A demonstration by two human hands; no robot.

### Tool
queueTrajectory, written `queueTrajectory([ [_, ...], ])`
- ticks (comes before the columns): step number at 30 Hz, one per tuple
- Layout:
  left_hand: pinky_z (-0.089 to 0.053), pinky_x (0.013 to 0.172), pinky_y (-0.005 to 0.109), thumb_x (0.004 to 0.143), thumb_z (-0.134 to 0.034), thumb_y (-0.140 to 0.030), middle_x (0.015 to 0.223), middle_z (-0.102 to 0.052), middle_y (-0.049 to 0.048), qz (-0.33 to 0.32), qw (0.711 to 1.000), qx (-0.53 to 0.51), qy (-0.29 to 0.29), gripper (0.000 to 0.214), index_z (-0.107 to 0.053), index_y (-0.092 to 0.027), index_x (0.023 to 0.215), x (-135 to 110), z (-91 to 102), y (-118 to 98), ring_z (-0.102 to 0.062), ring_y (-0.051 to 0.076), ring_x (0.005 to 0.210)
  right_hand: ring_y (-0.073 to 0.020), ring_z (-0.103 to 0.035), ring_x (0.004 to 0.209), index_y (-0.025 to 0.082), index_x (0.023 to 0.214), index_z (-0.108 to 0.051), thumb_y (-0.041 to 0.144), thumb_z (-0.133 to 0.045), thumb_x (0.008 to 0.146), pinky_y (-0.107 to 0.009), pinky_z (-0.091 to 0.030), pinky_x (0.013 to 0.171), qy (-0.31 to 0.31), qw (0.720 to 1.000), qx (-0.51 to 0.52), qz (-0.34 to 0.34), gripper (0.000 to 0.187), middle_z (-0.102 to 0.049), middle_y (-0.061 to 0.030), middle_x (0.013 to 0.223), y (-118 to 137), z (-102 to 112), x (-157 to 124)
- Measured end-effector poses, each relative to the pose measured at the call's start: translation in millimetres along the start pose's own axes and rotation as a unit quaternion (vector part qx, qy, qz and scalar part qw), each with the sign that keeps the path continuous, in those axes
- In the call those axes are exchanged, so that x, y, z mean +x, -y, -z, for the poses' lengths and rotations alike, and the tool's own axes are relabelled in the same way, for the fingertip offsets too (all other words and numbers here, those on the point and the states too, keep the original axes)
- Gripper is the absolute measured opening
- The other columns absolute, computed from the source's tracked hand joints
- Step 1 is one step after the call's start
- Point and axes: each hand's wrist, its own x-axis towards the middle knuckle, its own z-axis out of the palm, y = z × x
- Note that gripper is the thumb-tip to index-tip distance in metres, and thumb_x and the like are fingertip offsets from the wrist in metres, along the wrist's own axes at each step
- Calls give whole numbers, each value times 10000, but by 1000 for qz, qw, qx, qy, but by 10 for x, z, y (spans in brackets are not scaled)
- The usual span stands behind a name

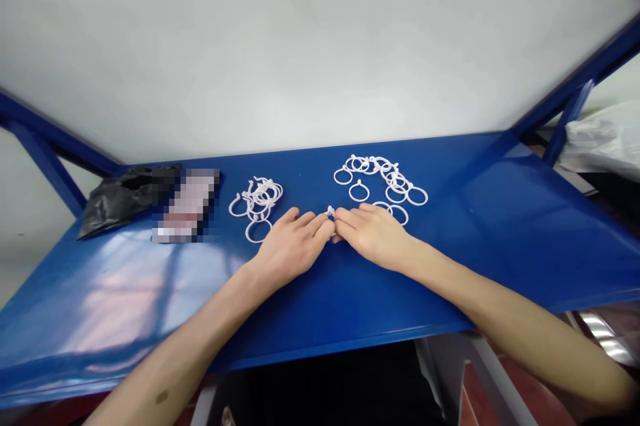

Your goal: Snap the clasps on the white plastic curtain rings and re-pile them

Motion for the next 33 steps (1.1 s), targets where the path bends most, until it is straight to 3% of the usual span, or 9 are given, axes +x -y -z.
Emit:
queueTrajectory([
  [7,-326,617,362,988,-349,-82,702,-610,26,56,998,26,12,307,-557,-191,791,-5,-59,-25,-518,182,583,-138,-628,641,142,939,-688,227,-397,1059,-318,-440,646,6,998,6,-59,326,-717,-80,965,30,-35,41],
  [10,-362,660,356,989,-389,-89,765,-651,39,75,997,15,-12,260,-600,-188,874,-40,-73,116,-572,199,694,-175,-687,871,173,1197,-649,281,-466,1041,-320,-531,722,-29,994,75,-71,263,-665,-110,1247,-72,-21,36],
  [12,-380,688,368,986,-406,-93,800,-673,55,107,993,26,-27,239,-618,-190,931,-89,-70,259,-589,226,769,-195,-684,956,204,1327,-584,331,-501,1026,-331,-564,749,-55,989,94,-101,337,-591,-128,1373,-203,12,4],
  [15,-382,693,399,986,-426,-131,839,-696,93,173,981,87,-27,213,-617,-190,913,-185,-55,467,-577,275,823,-190,-685,915,206,1244,-644,310,-477,1033,-330,-556,756,-64,983,66,-157,289,-670,-98,1238,-480,96,-84],
  [18,-375,682,413,986,-446,-187,837,-697,123,213,969,126,-5,207,-626,-188,885,-267,-50,584,-574,306,841,-196,-687,859,201,1086,-710,296,-515,1005,-317,-521,704,-19,974,55,-218,231,-730,-68,1062,-768,207,-189],
  [22,-394,694,428,991,-491,-335,833,-695,142,230,964,131,-4,256,-653,-182,867,-298,-56,585,-577,321,856,-158,-681,759,233,929,-746,272,-586,925,-286,-502,674,93,936,204,-272,164,-754,-10,922,-1003,343,-296],
  [25,-415,751,450,974,-533,-422,828,-697,129,242,963,109,-44,276,-667,-194,895,-277,-42,546,-581,321,886,-150,-679,742,251,962,-762,292,-617,883,-285,-509,678,152,907,287,-269,170,-759,-1,923,-1051,401,-339],
  [33,-427,859,462,985,-532,-393,932,-742,128,249,964,84,-41,291,-712,-165,1002,-207,-24,498,-614,316,952,-169,-648,825,281,986,-792,306,-624,866,-305,-488,730,201,910,297,-209,208,-718,-32,1004,-1045,460,-345],
])
